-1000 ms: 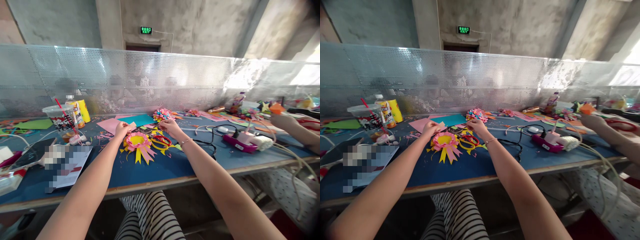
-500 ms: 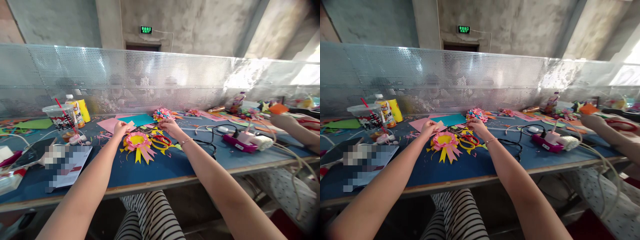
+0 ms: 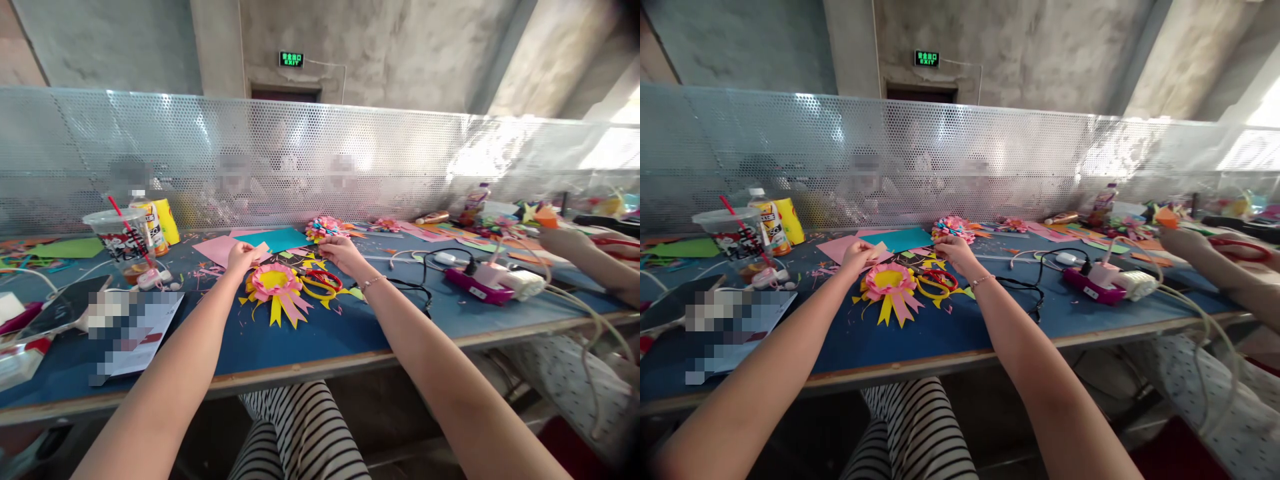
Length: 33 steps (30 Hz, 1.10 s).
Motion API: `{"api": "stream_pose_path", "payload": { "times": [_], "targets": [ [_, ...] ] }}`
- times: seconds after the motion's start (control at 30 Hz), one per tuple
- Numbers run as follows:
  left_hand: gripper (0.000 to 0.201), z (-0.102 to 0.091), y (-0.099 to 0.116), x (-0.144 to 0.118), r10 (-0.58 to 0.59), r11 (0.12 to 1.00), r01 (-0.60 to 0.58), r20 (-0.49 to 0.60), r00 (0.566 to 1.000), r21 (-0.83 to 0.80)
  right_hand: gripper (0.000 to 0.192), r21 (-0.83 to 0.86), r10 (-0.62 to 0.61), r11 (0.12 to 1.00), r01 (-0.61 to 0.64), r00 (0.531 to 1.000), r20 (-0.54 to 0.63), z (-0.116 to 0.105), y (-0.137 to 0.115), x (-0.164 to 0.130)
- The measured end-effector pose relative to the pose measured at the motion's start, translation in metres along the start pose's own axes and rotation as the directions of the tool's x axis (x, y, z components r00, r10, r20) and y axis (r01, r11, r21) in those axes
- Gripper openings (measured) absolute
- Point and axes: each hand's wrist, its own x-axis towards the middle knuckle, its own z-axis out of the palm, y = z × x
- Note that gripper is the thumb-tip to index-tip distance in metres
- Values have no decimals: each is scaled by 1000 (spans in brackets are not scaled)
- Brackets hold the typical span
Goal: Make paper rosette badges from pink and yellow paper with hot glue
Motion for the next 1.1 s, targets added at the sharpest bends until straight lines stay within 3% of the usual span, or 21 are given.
{"api": "stream_pose_path", "payload": {
  "times": [0.37, 0.63, 0.97, 1.1],
  "targets": [
    [25, 1, 6, -4, -28, 1000, 28, -8, 1000, 4, 30, -22, -21, 1000, 22, 997, 79, 0, 3, 0],
    [24, 2, 7, -6, -26, 999, 26, -11, 1000, 22, 12, 3, 49, 999, -50, 992, 113, 2, 4, -2],
    [20, 2, 5, -2, -28, 999, 29, -9, 1000, 31, 14, -97, -37, 994, 50, 991, 130, -2, 8, 5],
    [18, 2, 5, -2, -31, 999, 31, -3, 1000, 21, 11, -73, -10, 997, 18, 994, 112, -1, 2, 0]
  ]
}}
